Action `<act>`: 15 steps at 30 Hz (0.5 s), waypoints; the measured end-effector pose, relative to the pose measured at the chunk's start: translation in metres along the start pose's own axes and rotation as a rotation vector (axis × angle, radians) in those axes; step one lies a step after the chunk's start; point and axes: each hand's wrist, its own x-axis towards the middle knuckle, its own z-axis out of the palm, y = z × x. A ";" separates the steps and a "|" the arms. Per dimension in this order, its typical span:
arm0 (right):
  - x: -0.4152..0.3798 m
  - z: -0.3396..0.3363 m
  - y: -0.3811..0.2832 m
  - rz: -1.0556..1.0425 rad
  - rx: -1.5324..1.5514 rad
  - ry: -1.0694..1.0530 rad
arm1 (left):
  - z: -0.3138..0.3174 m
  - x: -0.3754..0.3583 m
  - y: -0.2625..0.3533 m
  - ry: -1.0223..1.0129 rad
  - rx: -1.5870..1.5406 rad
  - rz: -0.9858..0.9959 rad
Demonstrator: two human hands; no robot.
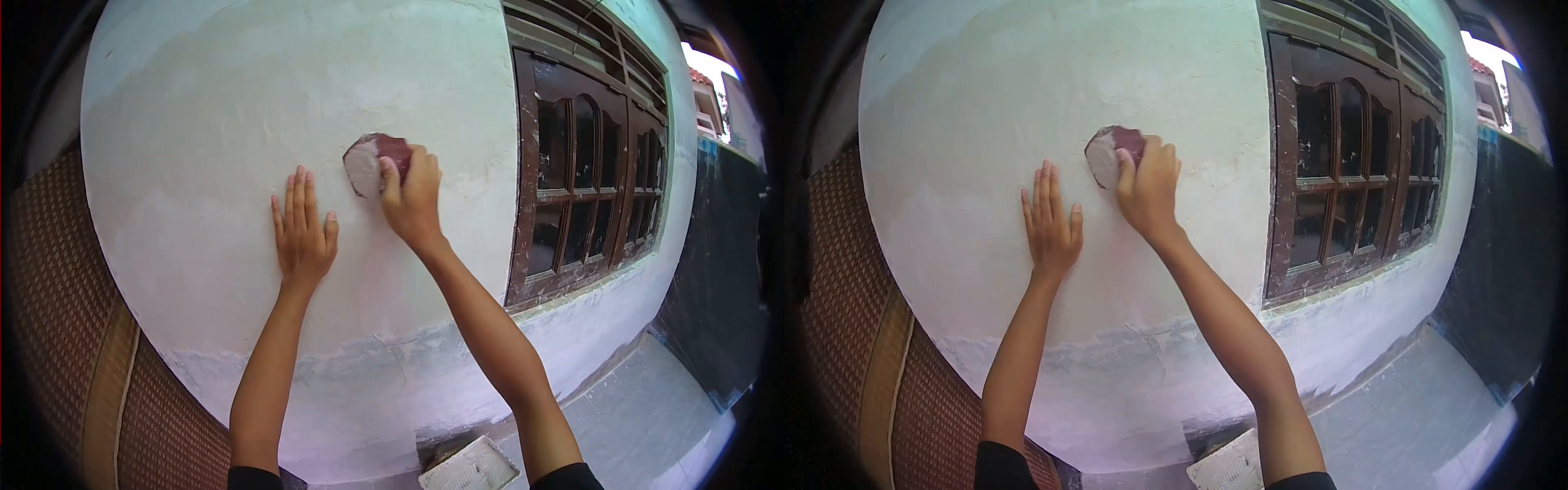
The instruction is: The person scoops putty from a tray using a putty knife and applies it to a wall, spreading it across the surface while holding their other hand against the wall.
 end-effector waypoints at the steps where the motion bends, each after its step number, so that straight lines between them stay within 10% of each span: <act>1: 0.001 -0.002 0.005 0.003 -0.003 0.004 | 0.000 0.000 0.000 -0.002 0.009 -0.003; 10: 0.018 -0.089 0.062 0.432 -0.054 0.384 | 0.002 -0.001 0.003 -0.046 0.044 -0.013; 15: 0.009 -0.026 0.020 0.089 0.139 0.094 | 0.001 -0.002 0.003 -0.024 0.030 -0.006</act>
